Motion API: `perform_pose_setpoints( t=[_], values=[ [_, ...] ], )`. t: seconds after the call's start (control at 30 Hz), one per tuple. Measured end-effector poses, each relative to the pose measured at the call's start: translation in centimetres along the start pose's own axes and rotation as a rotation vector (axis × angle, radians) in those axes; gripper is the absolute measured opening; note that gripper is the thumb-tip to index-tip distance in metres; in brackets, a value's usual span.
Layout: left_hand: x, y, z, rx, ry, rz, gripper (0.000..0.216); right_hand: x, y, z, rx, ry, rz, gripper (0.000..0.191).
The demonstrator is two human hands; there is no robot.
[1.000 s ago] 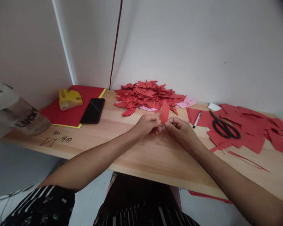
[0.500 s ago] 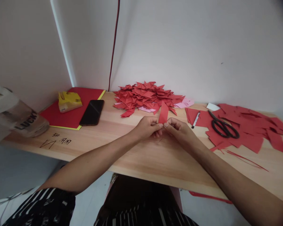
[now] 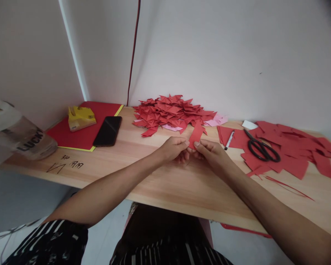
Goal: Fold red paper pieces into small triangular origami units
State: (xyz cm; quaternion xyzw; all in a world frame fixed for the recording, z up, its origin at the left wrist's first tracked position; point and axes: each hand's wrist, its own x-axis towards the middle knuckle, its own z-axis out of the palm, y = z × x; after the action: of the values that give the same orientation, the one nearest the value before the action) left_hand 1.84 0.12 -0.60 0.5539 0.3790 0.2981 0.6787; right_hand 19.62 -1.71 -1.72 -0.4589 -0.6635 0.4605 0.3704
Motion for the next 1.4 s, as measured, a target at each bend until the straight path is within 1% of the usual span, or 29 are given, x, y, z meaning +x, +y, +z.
perform_pose_setpoints(
  t=[0.13, 0.23, 0.33, 0.4, 0.5, 0.67, 0.83, 0.97, 1.17, 1.23, 1.33, 1.4],
  values=[
    [-0.2, -0.1, -0.2, 0.094, -0.016, 0.116, 0.022, -0.1, 0.1, 0.0, -0.002, 0.0, -0.005, 0.043],
    [-0.4, -0.2, -0.2, 0.134, -0.058, 0.155, 0.021, -0.1, 0.0, -0.2, -0.021, -0.024, -0.01, 0.042],
    [-0.4, -0.2, -0.1, 0.143, -0.137, 0.137, 0.022, -0.1, 0.0, -0.5, -0.057, -0.052, 0.029, 0.043],
    [-0.5, -0.1, -0.1, 0.141, -0.189, 0.1, 0.018, -0.3, 0.2, -0.6, -0.07, -0.057, 0.059, 0.047],
    [-0.6, 0.2, -0.1, 0.126, -0.255, 0.052, 0.013, -0.6, 0.3, -0.6, -0.051, -0.056, 0.048, 0.049],
    [-0.6, 0.6, -0.3, 0.09, -0.275, 0.017, 0.014, -0.6, 0.2, 0.1, -0.012, 0.001, -0.01, 0.047],
    [-0.5, 0.1, 0.0, 0.06, -0.213, 0.029, 0.025, -0.6, -0.2, 0.4, -0.016, 0.115, -0.001, 0.05],
    [-0.5, -0.3, 0.2, 0.062, -0.19, 0.047, 0.028, -0.4, -0.6, 0.6, -0.074, 0.161, 0.01, 0.05],
    [-0.5, -0.2, 0.0, 0.095, -0.148, 0.061, 0.022, 0.0, -0.1, 0.1, -0.092, 0.258, 0.024, 0.043],
    [-0.4, -0.1, -0.2, 0.089, -0.096, 0.055, 0.02, 0.0, 0.2, -0.2, -0.047, 0.248, 0.055, 0.042],
    [-0.2, 0.1, -0.7, 0.058, 0.054, 0.087, 0.022, -0.2, 0.5, -0.5, 0.07, 0.192, 0.093, 0.04],
    [-0.1, 0.1, -1.1, 0.068, 0.138, 0.124, 0.023, -0.2, 0.4, -0.6, 0.098, 0.167, 0.092, 0.039]
  ],
)
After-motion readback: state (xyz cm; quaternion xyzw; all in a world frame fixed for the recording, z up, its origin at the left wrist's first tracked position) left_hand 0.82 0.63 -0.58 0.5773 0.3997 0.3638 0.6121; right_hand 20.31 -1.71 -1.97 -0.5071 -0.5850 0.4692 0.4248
